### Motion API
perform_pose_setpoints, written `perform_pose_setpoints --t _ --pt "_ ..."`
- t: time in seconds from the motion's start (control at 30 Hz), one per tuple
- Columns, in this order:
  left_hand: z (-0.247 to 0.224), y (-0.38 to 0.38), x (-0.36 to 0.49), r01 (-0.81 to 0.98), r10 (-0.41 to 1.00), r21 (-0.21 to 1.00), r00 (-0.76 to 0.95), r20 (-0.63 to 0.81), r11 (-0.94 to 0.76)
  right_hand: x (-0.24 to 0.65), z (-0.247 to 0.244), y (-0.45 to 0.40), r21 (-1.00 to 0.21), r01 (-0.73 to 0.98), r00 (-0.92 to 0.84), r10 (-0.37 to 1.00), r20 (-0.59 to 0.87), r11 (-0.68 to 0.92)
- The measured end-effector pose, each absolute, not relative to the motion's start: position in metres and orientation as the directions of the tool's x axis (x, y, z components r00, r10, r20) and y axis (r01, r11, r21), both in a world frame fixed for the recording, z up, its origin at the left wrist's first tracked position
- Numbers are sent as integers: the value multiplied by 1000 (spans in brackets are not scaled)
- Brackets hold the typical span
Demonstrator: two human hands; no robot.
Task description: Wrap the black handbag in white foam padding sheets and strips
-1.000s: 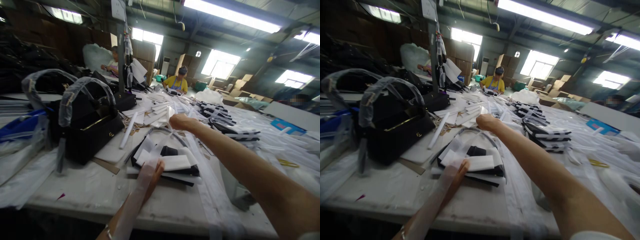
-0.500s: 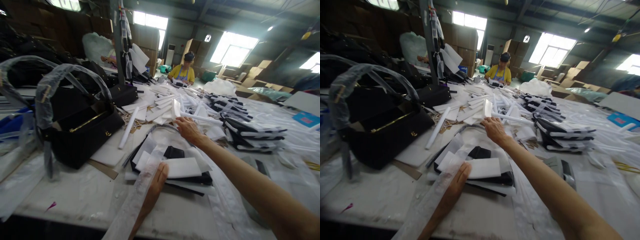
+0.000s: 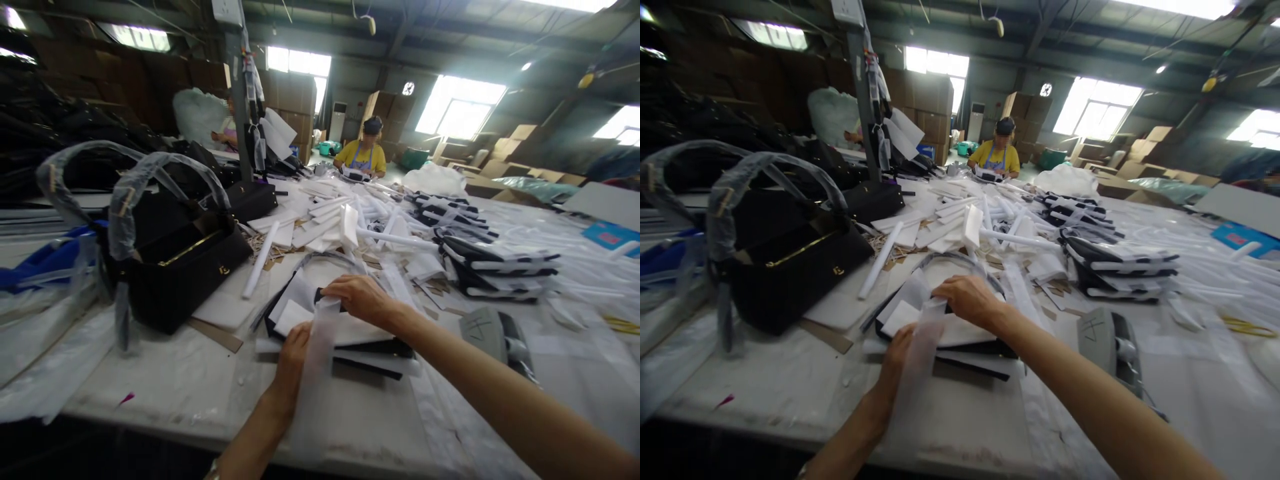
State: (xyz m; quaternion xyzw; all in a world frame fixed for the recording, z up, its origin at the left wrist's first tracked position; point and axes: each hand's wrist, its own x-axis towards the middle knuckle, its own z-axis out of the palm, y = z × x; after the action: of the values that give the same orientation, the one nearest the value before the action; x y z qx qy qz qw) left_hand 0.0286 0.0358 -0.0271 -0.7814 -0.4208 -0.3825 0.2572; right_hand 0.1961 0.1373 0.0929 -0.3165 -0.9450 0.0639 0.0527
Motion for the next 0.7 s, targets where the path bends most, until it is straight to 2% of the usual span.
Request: perform_pose_setpoints --t 0.07,0.2,0.33,0.43,0.47,0.6,0.63,0.7 --pt "-20 37 28 854 490 -47 341 802 -518 212 98 129 -201 611 -779 626 20 766" --pt "-14 36 28 845 511 15 310 801 -535 227 100 111 -319 707 -700 691 -183 632" --pt "-14 34 26 815 519 6 363 774 -579 225 103 108 -452 733 -632 755 -177 508" --pt "-13 33 24 802 546 8 398 737 -597 231 120 107 -497 743 -616 748 -248 448" --pt "-13 33 22 799 549 21 394 737 -601 239 129 104 -530 733 -606 763 -223 427" --pt "-8 36 9 779 556 132 306 772 -613 291 155 69 -759 557 -451 890 64 337" --pt "-7 38 3 776 561 165 274 781 -609 305 153 56 -816 494 -429 901 72 300" --pt "-3 41 -8 772 574 220 219 789 -597 328 135 32 -892 415 -454 890 -34 177"
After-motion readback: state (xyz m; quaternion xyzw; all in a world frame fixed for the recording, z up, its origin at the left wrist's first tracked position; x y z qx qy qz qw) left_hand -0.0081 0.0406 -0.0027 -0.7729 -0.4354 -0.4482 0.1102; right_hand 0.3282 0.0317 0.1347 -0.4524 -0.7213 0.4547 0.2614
